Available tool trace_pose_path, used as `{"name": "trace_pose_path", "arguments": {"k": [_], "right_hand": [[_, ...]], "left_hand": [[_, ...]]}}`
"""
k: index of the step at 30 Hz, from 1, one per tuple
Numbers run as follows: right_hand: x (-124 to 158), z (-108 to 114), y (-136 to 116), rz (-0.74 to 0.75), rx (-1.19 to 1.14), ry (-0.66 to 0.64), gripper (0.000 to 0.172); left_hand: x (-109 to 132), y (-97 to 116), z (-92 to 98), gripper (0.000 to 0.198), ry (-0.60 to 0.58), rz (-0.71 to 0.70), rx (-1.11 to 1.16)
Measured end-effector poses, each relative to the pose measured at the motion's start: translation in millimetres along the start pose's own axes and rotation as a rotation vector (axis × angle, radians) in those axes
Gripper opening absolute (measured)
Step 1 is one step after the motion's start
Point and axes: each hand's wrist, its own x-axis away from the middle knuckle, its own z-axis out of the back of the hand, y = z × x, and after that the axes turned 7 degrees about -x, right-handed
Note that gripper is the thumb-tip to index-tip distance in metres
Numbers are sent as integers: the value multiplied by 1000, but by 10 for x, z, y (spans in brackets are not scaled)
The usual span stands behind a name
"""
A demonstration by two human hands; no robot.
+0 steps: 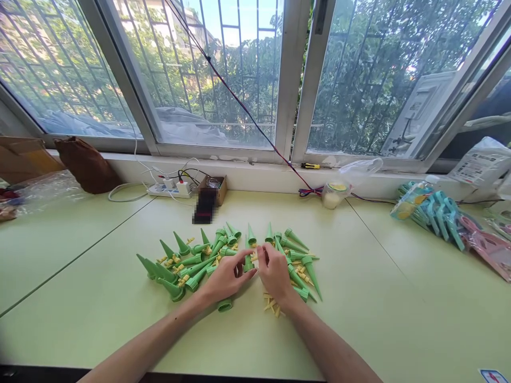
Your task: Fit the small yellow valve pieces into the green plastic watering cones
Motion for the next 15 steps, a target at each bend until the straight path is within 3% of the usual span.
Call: {"name": "trace_pose_path", "arguments": {"k": [4, 7, 15], "right_hand": [[-53, 70, 32, 21, 75, 136, 20], [-99, 105, 104, 113, 200, 199, 18], [-105, 106, 265, 108, 411, 32, 27]], "left_hand": [[13, -3, 4, 40, -7, 14, -72], [17, 4, 13, 34, -10, -18, -101], [-1, -33, 2, 30, -70, -51, -264]]}}
